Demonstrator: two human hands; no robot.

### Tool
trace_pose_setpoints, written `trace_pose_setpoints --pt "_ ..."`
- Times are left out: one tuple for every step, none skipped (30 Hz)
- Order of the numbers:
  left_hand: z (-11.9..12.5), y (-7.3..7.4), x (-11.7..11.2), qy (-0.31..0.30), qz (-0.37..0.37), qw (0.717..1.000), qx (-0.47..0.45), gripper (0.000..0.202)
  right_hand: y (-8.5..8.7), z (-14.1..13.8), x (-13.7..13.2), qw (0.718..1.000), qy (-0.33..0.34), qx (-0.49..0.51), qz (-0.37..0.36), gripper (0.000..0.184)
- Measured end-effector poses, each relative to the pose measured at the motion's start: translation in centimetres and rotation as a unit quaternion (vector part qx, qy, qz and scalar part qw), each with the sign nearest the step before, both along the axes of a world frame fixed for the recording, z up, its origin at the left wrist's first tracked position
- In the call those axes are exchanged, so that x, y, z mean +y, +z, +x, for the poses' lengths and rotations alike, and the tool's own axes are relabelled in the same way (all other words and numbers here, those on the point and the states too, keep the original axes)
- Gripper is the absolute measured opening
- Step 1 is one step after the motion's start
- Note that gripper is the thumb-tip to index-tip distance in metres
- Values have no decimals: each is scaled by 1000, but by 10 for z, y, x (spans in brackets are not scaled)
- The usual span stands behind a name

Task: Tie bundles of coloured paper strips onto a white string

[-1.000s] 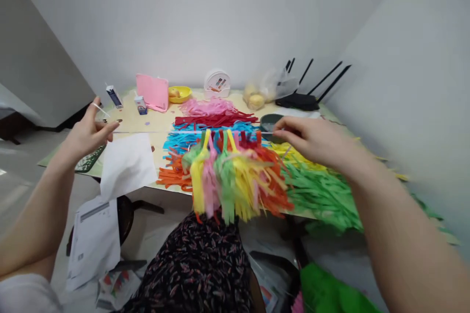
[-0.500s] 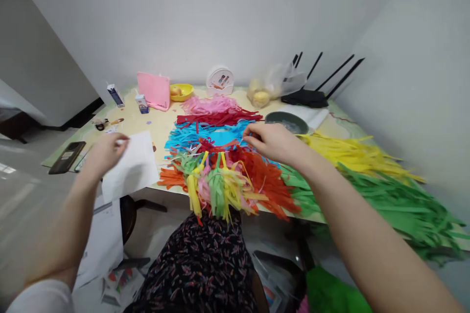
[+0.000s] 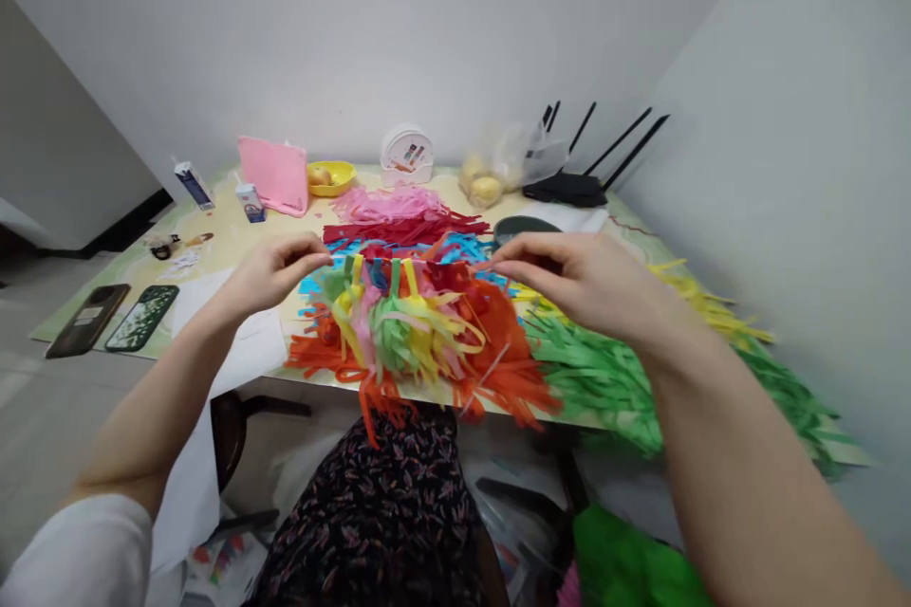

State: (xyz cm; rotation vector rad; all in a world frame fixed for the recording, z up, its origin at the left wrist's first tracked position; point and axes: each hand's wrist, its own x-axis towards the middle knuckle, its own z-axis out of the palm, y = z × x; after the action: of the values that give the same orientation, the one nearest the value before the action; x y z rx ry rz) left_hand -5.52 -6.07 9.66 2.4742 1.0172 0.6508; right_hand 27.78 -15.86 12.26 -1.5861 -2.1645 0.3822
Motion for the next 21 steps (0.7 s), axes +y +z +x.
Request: trace_pose_setpoints --pt "0 6 -1 2 10 999 32 25 1 -2 1 1000 9 -6 -15 42" --pt "0 12 -1 0 11 998 69 22 1 -3 3 999 21 -17 -40 43" --pt "1 16 -1 -4 6 995 98 21 2 -5 5 997 32 -26 -64 44" --pt "2 21 -1 -7 -1 994 112 21 3 -6 7 996 35 -31 -73 45" --pt "3 26 0 -9 -6 994 112 22 4 -7 8 996 34 -25 -74 46" --pt "3 31 0 -8 -5 995 103 23 5 -9 9 997 33 -5 -71 46" --pt "4 35 0 -4 -3 996 91 24 6 -11 9 997 34 27 -68 45" --pt "5 39 0 2 -3 997 81 23 7 -14 9 994 38 69 -70 44" --pt "7 41 -1 10 -5 997 71 23 8 -19 8 988 48 121 -79 43" --pt "9 41 -2 17 -15 998 59 22 9 -26 7 977 65 178 -100 41" --pt "11 41 -2 21 -37 998 42 20 9 -34 5 960 89 231 -132 38" --pt "14 39 -4 20 -69 997 20 19 10 -43 4 940 120 268 -174 36" --pt "16 36 -5 12 -109 994 -5 17 11 -52 3 921 154 284 -218 34" --pt "19 34 -6 0 -148 989 -31 17 12 -60 3 905 188 282 -256 32" --pt "21 33 -6 -17 -180 982 -54 17 13 -67 5 896 219 266 -280 31" --pt "22 32 -7 -38 -201 976 -70 18 14 -71 7 894 244 247 -284 30" --pt "23 33 -8 -63 -210 973 -79 20 16 -74 12 900 259 231 -265 29" --pt "22 36 -8 -91 -209 971 -80 22 17 -75 17 912 261 218 -231 28" --pt "21 39 -8 -117 -204 969 -77 24 18 -75 22 927 251 208 -186 27" --pt "20 42 -7 -141 -201 966 -75 25 19 -74 28 943 232 194 -139 26" --pt "19 45 -7 -159 -208 962 -76 26 18 -73 32 957 209 176 -97 25"
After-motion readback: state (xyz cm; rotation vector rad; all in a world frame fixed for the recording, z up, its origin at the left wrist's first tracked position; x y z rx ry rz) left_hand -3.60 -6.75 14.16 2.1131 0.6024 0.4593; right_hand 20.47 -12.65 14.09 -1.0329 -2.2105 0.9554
